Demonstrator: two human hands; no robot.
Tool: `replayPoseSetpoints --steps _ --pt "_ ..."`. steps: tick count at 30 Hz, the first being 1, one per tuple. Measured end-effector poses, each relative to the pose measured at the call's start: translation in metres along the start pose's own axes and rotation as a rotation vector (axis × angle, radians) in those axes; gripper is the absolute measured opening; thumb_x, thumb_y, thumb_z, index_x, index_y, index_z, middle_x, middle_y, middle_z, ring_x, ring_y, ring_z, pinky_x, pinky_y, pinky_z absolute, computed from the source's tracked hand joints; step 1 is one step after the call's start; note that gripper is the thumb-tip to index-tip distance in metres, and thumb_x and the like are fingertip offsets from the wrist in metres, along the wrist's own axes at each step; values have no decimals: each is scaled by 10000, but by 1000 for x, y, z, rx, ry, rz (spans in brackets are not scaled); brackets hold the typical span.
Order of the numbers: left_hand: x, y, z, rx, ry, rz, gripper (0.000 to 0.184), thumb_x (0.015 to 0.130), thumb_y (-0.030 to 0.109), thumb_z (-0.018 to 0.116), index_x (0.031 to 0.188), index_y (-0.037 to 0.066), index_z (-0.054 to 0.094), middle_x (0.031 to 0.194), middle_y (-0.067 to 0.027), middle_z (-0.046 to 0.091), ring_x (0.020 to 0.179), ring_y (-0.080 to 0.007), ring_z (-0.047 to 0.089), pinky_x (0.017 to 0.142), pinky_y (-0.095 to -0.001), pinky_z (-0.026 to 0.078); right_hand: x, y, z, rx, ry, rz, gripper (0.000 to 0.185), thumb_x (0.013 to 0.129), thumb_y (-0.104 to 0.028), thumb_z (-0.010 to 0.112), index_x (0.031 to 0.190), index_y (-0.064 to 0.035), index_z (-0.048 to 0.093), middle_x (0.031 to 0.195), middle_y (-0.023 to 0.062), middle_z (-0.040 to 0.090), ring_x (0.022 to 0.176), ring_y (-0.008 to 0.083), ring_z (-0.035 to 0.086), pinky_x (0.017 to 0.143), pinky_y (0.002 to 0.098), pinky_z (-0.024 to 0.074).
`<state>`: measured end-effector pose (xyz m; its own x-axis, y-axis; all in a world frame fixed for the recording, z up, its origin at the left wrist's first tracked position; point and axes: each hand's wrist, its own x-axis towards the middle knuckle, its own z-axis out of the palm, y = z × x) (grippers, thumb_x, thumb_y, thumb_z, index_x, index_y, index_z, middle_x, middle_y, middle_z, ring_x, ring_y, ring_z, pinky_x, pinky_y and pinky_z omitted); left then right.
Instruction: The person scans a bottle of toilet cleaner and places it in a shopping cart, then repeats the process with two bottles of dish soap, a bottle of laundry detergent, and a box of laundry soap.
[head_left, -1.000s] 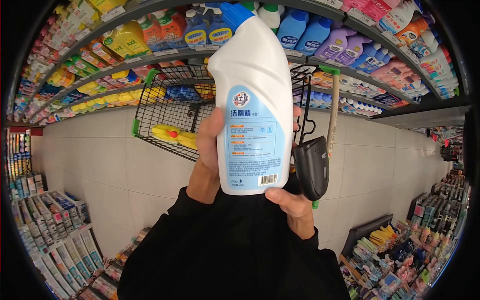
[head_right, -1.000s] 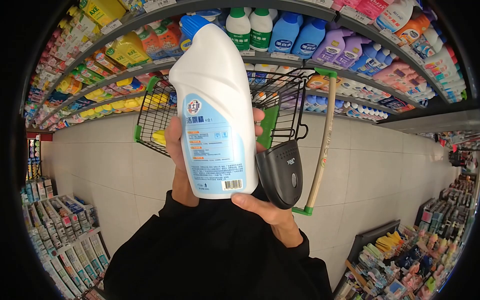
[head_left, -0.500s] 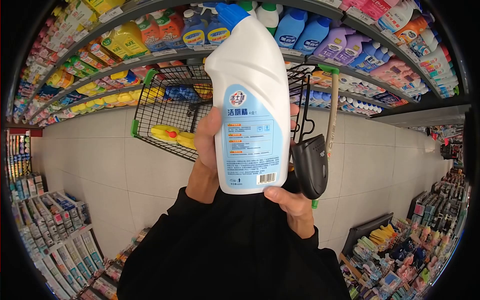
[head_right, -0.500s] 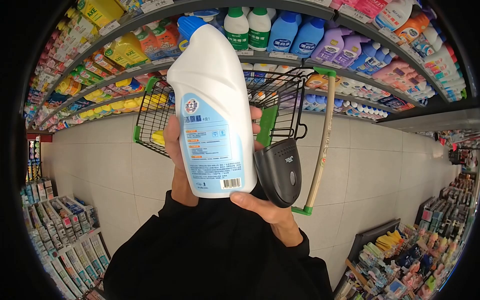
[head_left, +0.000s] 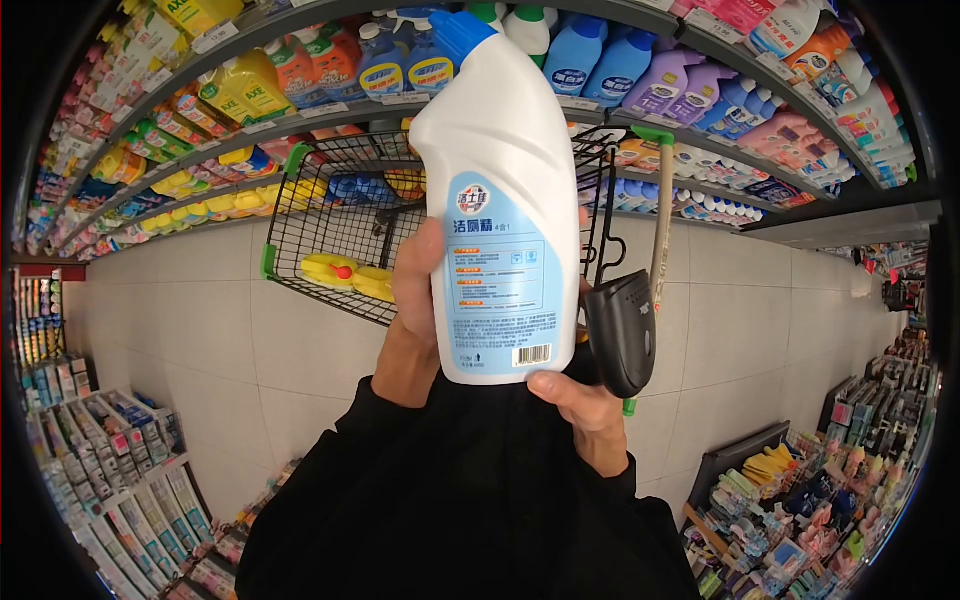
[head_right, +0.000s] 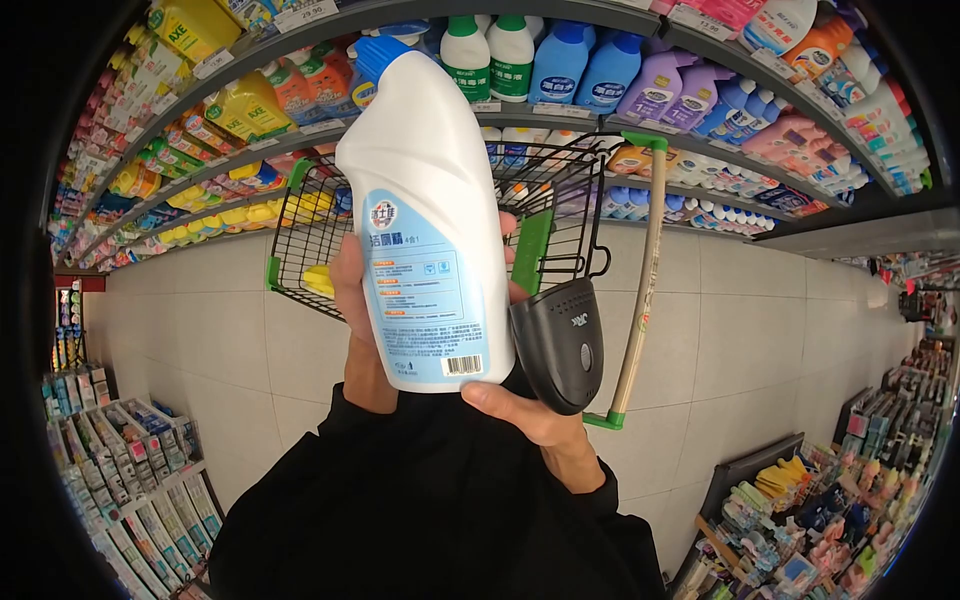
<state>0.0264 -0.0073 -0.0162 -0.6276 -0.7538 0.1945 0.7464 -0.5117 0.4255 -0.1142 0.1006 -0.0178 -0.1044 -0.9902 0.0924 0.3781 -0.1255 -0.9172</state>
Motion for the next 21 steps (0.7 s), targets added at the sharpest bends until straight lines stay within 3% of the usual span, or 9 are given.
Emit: replayPoseSetpoints --steps 1,3,7,9,13,16,18,19,21 --pt "-6 -1 -10 0 -1 0 936 880 633 476 1470 -37 193 1417 -356 312 1172 -455 532 904 -616 501 0 0 0 0 0 -1 810 712 -106 830 1381 66 407 1283 192 556 1184 270 553 1002 408 432" --pt "-19 0 -33 283 268 -43 866 895 608 469 1424 -54 293 1335 -315 457 1033 -405 633 828 -526 569 1 -1 -1 -26 -8 17 809 710 -107 829 1381 67 410 1288 187 555 1187 268 552 1005 405 426" --pt "-23 3 -16 298 303 121 731 927 544 449 1335 -62 418 1191 -258 597 926 -321 688 752 -411 603 -3 0 -5 -130 -10 -14 815 704 -106 832 1384 61 414 1288 184 556 1192 266 547 1005 402 426" --pt "-23 8 -7 253 226 110 499 965 414 468 1172 -30 562 1054 -142 664 911 -178 660 765 -299 540 -2 -2 -5 -141 -29 -35 826 699 -101 835 1391 53 412 1295 178 554 1201 258 539 1011 399 419" --pt "-15 12 4 328 209 107 475 976 365 466 1227 -33 526 1069 -124 648 929 -147 640 780 -280 521 1 0 -2 -33 -31 -10 828 701 -85 830 1399 49 405 1296 173 555 1212 249 530 1020 399 410" --pt "-7 15 15 468 311 115 481 982 328 485 1294 -38 455 1090 -108 611 975 -123 599 822 -264 487 4 1 4 71 7 5 818 713 -74 819 1403 52 397 1293 161 556 1217 238 522 1034 394 393" --pt "1 19 21 837 337 151 532 967 238 549 1365 -41 332 1148 -107 553 1028 -134 553 879 -278 456 7 2 7 40 89 18 781 737 -55 801 1400 52 403 1283 152 561 1190 233 539 1014 374 415" --pt "4 17 23 839 330 155 532 967 238 549 1365 -41 332 1148 -107 553 1028 -134 553 879 -278 456 6 7 6 39 88 10 781 737 -55 801 1400 52 403 1283 152 561 1190 233 539 1014 374 415" --pt "10 11 28 978 357 240 657 916 212 643 1385 -36 256 1217 -137 488 1067 -177 519 917 -325 441 4 20 2 -447 123 -195 727 771 -43 773 1394 53 411 1282 151 559 1128 229 576 965 344 455"
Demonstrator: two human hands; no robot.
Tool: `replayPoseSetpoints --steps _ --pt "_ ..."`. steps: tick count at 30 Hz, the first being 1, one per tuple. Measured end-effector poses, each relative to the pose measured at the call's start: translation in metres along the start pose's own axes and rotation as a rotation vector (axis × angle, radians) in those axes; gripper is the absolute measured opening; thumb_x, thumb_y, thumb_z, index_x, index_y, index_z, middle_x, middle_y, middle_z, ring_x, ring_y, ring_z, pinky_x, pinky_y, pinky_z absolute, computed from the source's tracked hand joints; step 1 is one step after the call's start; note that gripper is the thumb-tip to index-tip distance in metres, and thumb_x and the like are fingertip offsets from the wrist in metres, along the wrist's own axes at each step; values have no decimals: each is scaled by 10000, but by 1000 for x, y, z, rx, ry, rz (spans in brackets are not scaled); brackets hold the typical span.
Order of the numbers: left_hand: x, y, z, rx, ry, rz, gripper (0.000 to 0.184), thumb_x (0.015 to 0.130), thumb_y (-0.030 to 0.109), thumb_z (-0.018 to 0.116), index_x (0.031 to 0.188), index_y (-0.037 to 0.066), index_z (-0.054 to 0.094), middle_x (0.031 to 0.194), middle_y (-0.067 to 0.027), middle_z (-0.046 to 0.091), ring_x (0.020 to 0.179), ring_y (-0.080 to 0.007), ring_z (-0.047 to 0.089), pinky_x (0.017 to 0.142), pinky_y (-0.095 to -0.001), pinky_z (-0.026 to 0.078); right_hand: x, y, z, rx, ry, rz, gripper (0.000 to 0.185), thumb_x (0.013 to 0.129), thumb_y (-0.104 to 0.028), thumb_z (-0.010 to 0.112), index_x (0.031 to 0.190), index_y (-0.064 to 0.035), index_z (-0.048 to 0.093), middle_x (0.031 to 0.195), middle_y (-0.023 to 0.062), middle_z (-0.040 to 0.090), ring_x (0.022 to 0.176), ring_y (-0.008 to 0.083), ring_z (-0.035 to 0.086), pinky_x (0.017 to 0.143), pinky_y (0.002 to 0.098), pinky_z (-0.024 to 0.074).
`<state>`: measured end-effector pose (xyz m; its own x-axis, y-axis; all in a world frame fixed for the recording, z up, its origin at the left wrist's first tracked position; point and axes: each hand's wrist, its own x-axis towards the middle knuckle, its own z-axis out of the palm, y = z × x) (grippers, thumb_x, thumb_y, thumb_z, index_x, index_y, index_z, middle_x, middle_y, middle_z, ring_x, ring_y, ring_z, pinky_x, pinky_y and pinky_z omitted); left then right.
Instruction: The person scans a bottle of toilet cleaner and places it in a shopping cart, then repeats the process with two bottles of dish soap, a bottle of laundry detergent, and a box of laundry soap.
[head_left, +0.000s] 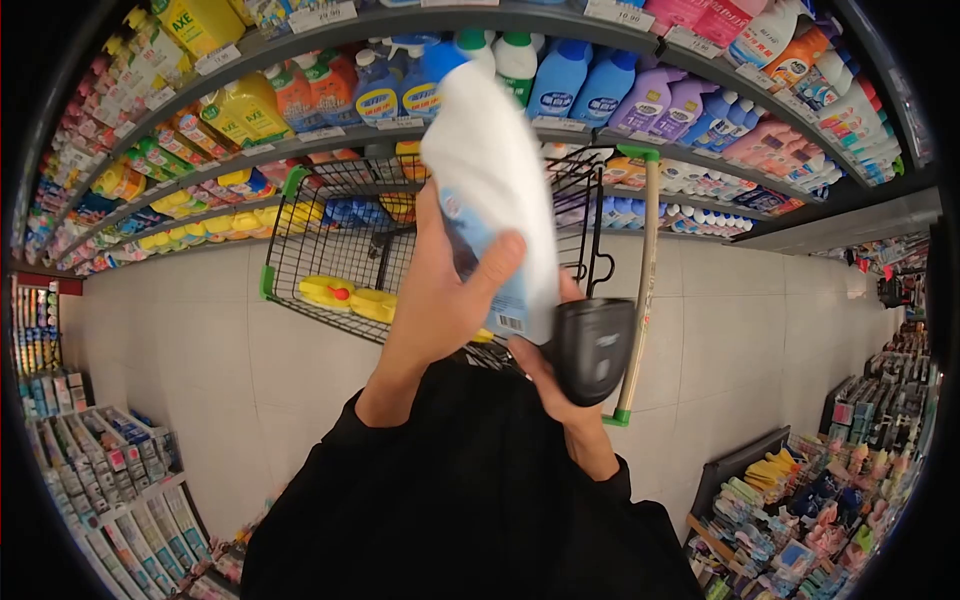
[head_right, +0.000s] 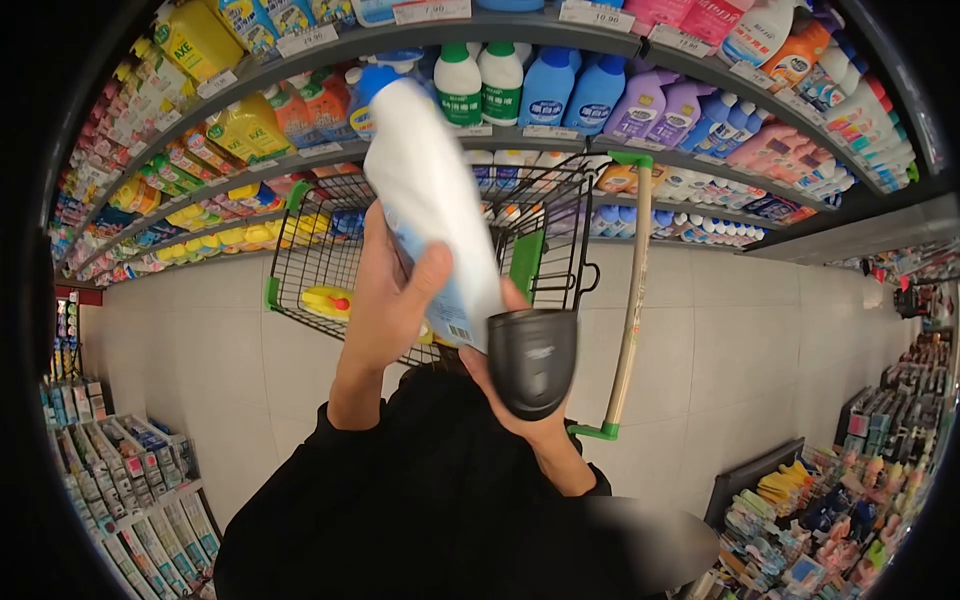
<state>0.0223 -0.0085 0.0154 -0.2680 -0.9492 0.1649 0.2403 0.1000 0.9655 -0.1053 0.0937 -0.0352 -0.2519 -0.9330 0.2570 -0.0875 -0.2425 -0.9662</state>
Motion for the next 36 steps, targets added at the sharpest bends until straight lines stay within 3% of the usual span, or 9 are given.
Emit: replayPoseSetpoints --steps 2,5,6,11,12,18,20,25,36 --pt "1 -12 -2 35 47 21 814 821 257 757 1380 -26 237 1240 -166 422 1105 -227 489 943 -381 431 15 1 5 -200 31 -226 557 760 -41 762 1277 21 565 1241 223 578 1041 313 629 907 383 508" --pt "15 -25 1 -221 168 -85 660 814 145 731 1312 -18 331 1090 -121 477 989 -198 529 872 -349 473 27 -6 8 -503 5 -419 480 703 -57 773 1161 7 648 1210 282 569 1033 435 602 895 439 506" --pt "21 -25 -3 -350 138 -189 612 789 56 703 1301 -19 378 1091 -142 518 1010 -213 552 861 -344 489 30 -6 6 -510 -44 -462 435 720 -61 763 1140 1 665 1247 268 557 1073 399 592 905 431 496" --pt "31 -45 -16 -829 -131 -122 827 626 19 567 1408 -38 308 1276 -231 503 1179 -358 532 998 -475 463 33 0 -3 -79 -110 188 713 841 -80 720 1450 -25 354 1449 121 426 1188 179 505 1005 296 390" --pt "33 -42 -17 -840 -197 -98 852 616 -1 568 1420 -34 290 1316 -240 471 1220 -364 502 1013 -480 451 34 6 0 379 37 331 674 845 -53 716 1428 -24 380 1426 100 442 1215 188 489 1039 321 377" --pt "67 9 -6 -213 -157 -136 649 682 48 720 1273 -64 476 1172 -208 603 1019 -271 644 851 -387 557 53 28 -4 593 90 256 581 863 3 664 1393 -16 424 1376 124 502 1217 245 530 981 381 465" --pt "85 24 -4 140 -66 124 546 686 133 832 1135 -47 578 971 -124 680 830 -197 681 743 -332 556 57 19 -9 531 164 293 549 872 1 654 1376 -19 436 1374 146 505 1137 294 601 893 378 530" --pt "159 73 -13 343 26 368 478 682 131 848 1081 -14 628 986 -114 696 868 -174 671 763 -303 541 39 5 -65 324 244 160 427 917 -50 594 1323 11 475 1201 222 604 987 289 668 820 361 550" --pt "260 95 -17 494 225 646 518 690 -8 780 1160 -17 563 1034 -135 656 943 -223 632 833 -328 498 -68 42 -169 -77 767 69 279 929 -43 600 1202 1 559 1019 126 661 881 185 638 814 328 513"
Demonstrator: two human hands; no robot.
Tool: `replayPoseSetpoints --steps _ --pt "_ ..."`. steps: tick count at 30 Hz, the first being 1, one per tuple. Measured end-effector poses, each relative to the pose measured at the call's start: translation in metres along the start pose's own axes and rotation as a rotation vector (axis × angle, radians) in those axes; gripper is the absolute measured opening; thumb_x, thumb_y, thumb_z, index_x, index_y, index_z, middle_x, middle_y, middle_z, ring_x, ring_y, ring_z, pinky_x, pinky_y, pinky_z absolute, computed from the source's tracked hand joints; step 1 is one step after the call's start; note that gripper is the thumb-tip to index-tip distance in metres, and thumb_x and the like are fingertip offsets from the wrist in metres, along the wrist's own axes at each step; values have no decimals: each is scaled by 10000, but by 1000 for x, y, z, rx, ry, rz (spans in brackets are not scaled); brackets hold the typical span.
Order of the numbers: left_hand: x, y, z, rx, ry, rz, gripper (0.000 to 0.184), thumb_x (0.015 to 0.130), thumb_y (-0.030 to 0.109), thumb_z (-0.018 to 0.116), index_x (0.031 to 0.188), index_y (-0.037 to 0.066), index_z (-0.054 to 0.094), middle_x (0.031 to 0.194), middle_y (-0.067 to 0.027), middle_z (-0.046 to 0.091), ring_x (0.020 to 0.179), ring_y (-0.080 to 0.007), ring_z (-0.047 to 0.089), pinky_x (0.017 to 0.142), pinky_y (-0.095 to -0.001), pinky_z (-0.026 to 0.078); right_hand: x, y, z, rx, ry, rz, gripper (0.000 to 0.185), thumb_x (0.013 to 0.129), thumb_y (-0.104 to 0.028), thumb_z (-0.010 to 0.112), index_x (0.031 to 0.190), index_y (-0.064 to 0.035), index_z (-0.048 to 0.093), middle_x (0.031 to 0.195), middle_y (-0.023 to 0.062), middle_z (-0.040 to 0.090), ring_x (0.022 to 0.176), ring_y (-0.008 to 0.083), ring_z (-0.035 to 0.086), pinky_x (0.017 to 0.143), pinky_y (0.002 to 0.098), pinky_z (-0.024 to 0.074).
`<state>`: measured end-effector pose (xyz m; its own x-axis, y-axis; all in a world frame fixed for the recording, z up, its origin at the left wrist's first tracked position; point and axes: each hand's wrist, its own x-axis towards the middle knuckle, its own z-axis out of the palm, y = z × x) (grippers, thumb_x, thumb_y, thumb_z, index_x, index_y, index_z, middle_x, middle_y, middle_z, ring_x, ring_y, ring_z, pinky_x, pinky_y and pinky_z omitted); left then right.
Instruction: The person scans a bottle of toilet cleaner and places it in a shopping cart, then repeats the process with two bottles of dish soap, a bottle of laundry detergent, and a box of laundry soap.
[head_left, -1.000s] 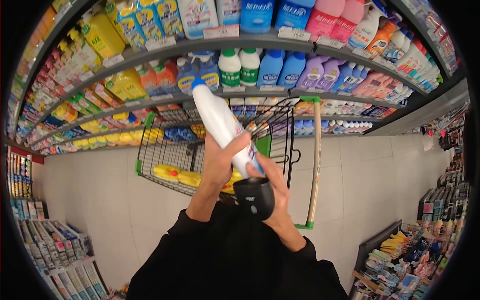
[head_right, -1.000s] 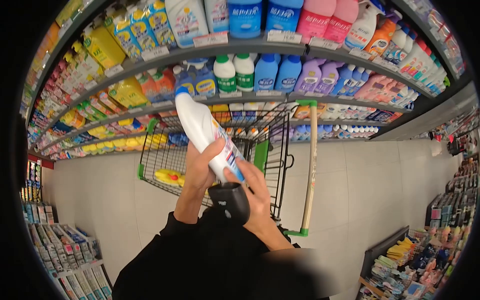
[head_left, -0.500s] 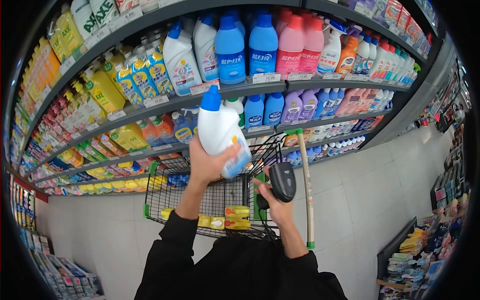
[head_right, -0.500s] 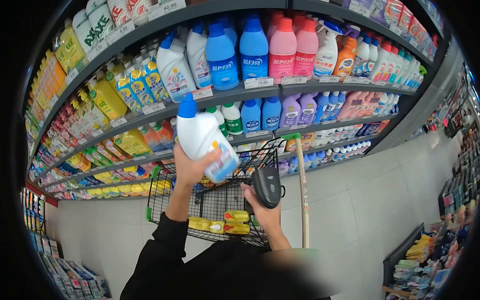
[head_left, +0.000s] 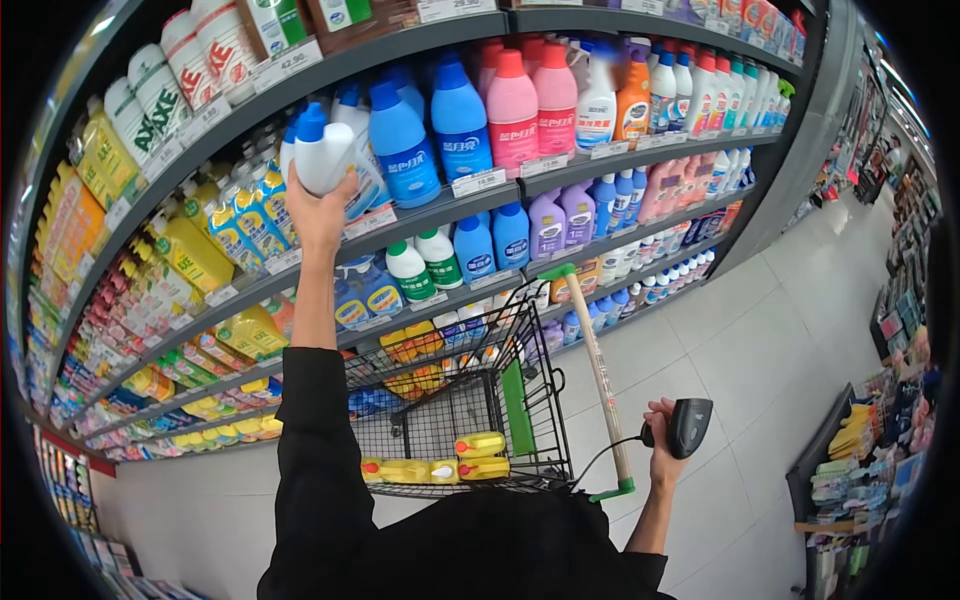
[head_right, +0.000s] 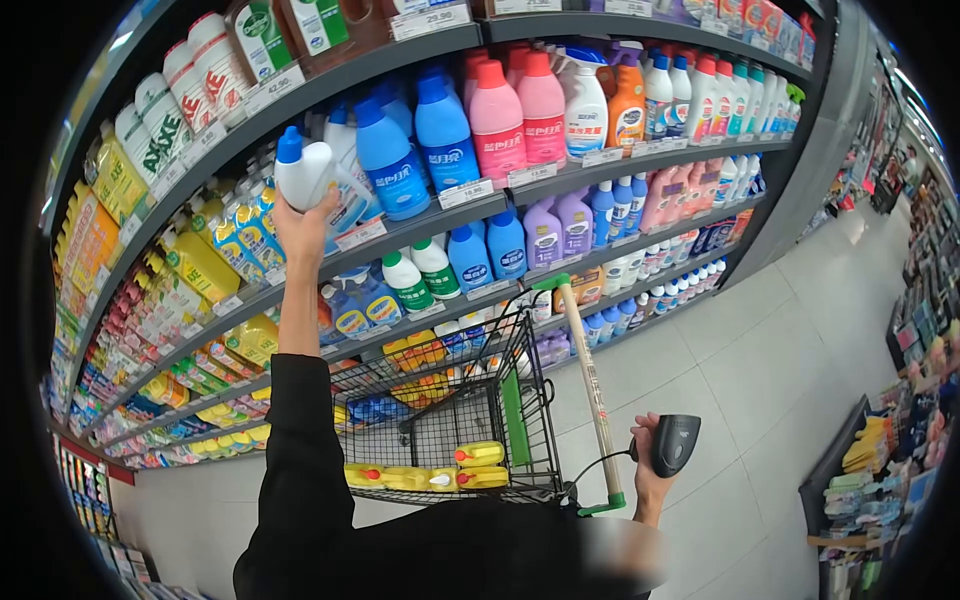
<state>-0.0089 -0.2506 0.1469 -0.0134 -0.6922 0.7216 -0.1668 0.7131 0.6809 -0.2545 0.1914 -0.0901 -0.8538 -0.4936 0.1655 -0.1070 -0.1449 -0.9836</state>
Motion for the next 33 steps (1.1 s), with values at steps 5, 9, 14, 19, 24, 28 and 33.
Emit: replayPoseSetpoints --steps 5,9,14,19,24,28,33 --pt "10 -23 20 -121 37 -51 484 690 -29 765 1125 -6 554 1019 -136 649 917 -227 631 818 -334 495 -6 8 -8 47 103 1 233 934 -72 601 1146 17 566 959 123 653 815 168 626 783 313 511" --pt "18 -24 33 -82 43 -59 458 689 -30 767 1094 -4 555 1014 -131 648 905 -221 629 809 -331 495 -5 22 -8 47 133 1 213 936 -91 605 1117 16 571 939 117 653 796 164 624 769 304 508" --pt "31 -42 31 -180 -106 -70 474 709 -12 761 1128 -12 539 1015 -127 639 912 -210 618 817 -326 494 -4 45 -7 63 142 4 184 935 -94 609 1082 11 573 904 106 649 780 162 621 753 301 507" --pt "43 -43 31 -138 -226 -84 555 723 -2 754 1209 -5 488 1079 -138 609 943 -207 606 815 -312 501 1 44 1 58 158 28 158 931 -81 608 1058 6 573 875 95 642 766 160 615 735 299 506" --pt "47 -63 33 -72 -302 -95 602 722 -3 750 1249 -6 460 1111 -151 600 987 -224 599 857 -318 489 -1 40 6 69 152 0 134 929 -92 621 1021 -7 575 837 71 638 749 146 613 689 273 488" --pt "44 -65 33 37 -350 -81 682 719 0 750 1307 -4 405 1144 -168 587 1029 -255 588 918 -336 467 -5 49 -1 66 197 10 112 928 -81 616 1005 -12 573 832 69 635 743 143 611 687 275 487" --pt "35 -47 35 331 -205 83 776 727 -11 727 1386 23 319 1264 -237 502 1112 -334 548 988 -386 426 -6 51 -3 36 207 16 114 940 -69 573 1035 -5 565 865 89 634 756 154 607 725 294 494"
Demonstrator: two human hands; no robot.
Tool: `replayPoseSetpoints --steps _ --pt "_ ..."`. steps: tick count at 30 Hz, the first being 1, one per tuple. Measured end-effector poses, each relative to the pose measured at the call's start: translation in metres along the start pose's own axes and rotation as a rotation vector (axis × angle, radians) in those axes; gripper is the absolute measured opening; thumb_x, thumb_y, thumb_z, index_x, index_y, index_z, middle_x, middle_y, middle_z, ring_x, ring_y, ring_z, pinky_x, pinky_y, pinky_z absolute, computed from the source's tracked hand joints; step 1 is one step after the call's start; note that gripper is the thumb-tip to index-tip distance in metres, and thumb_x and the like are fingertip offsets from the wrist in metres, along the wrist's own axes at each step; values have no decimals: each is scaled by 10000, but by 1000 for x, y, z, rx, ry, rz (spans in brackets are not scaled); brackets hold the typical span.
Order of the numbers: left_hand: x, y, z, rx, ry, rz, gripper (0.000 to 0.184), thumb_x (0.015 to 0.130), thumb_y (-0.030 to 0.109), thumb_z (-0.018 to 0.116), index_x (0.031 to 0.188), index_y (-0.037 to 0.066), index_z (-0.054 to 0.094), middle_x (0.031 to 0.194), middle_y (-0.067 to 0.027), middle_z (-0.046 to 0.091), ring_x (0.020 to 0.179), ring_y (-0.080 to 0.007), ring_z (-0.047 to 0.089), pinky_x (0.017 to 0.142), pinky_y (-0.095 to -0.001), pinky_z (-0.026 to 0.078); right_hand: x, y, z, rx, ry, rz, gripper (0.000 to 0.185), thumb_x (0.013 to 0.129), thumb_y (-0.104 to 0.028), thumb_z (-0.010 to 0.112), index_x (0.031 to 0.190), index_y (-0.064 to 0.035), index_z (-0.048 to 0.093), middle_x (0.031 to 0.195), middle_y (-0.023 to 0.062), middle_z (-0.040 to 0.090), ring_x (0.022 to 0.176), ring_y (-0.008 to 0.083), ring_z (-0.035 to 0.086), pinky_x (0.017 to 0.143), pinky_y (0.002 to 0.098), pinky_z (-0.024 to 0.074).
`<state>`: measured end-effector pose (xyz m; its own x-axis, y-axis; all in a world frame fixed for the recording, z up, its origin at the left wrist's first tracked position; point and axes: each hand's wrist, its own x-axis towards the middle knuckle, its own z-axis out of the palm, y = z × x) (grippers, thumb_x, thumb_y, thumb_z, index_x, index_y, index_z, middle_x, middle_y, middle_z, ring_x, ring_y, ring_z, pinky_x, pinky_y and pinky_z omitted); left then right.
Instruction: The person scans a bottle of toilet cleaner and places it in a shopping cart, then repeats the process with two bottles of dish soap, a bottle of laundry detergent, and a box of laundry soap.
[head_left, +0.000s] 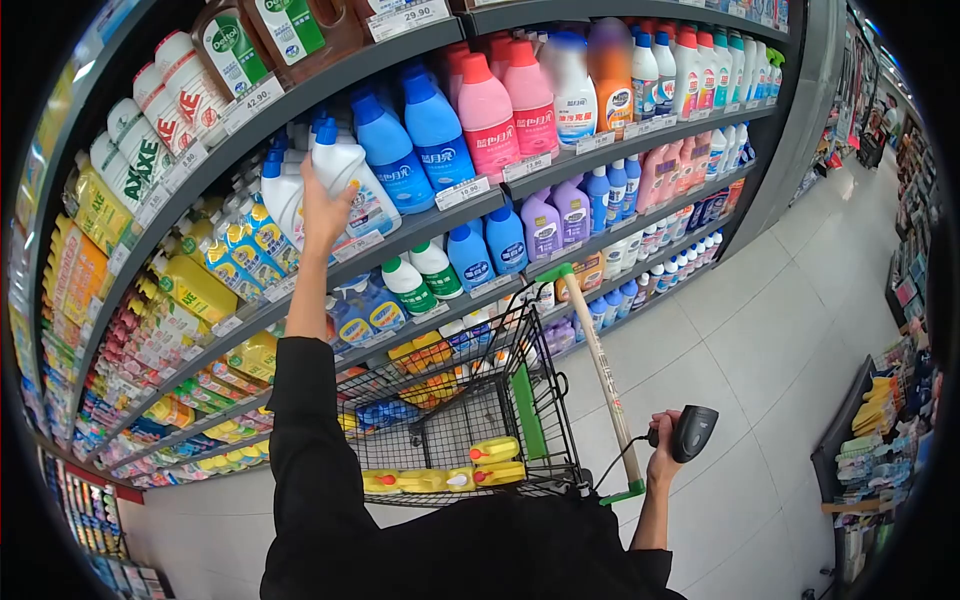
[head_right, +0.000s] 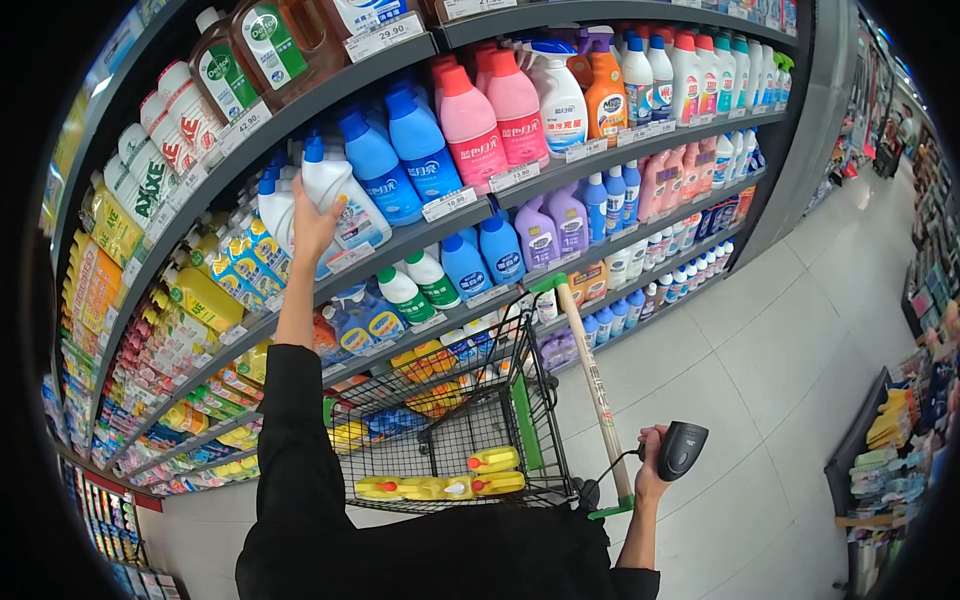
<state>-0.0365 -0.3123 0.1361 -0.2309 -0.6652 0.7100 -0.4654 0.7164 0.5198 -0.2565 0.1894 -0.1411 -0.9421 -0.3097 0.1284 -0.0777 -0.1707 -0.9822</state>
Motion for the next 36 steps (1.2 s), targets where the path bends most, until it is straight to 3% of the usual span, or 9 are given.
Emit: replayPoseSetpoints --steps 5,7,10,20,26,29,31,33,36 --pt "-12 37 7 256 223 134 778 738 -18 688 1419 46 317 1340 -274 424 1236 -394 449 1040 -450 367 1 5 5 31 13 -10 114 940 -74 581 1031 -8 563 865 85 630 755 149 601 724 292 494" --pt "-13 49 7 740 319 421 722 753 27 683 1403 48 368 1321 -256 452 1266 -403 421 1020 -466 369 3 4 7 26 2 20 122 937 -72 585 1039 -10 562 859 80 627 749 146 597 721 288 492" --pt "8 39 14 559 153 627 681 769 102 693 1386 56 410 1324 -244 462 1234 -426 449 1006 -467 370 6 10 8 30 -9 23 130 935 -70 588 1048 -11 563 855 76 625 748 141 595 718 285 490" --pt "65 40 58 543 -78 159 779 840 265 636 1492 150 226 1097 -302 554 959 -457 610 879 -540 436 9 12 9 49 6 31 155 919 -43 619 1054 6 561 830 83 631 727 145 609 666 273 502" --pt "62 43 58 527 -40 142 763 832 269 653 1485 200 265 1099 -294 560 1005 -452 588 933 -521 408 6 -28 -15 118 89 63 158 906 -59 595 1037 21 558 769 113 618 540 140 568 547 267 466" --pt "57 45 57 486 -42 173 754 838 251 656 1485 178 276 1147 -299 542 1090 -451 547 1001 -516 363 7 -75 -34 133 52 319 214 868 -113 632 1012 33 570 749 101 599 537 176 583 386 286 437" --pt "44 43 61 447 -42 190 750 837 237 659 1484 165 287 1187 -301 521 1135 -445 518 1031 -518 332 10 -89 -53 -150 -122 551 222 828 -128 657 947 46 586 675 118 619 422 218 584 368 324 453" --pt "21 42 67 503 231 466 717 841 183 652 1475 150 319 1279 -298 455 1208 -425 445 1055 -517 285 7 -94 -57 -751 -334 564 210 805 -136 689 859 53 614 613 122 639 395 223 592 391 320 471" --pt "-48 39 74 335 194 475 608 847 122 642 1407 76 408 1358 -233 428 1270 -402 398 1062 -524 269 -8 -49 -66 -924 -438 195 299 694 -174 787 844 40 641 687 188 664 639 301 683 609 394 522"
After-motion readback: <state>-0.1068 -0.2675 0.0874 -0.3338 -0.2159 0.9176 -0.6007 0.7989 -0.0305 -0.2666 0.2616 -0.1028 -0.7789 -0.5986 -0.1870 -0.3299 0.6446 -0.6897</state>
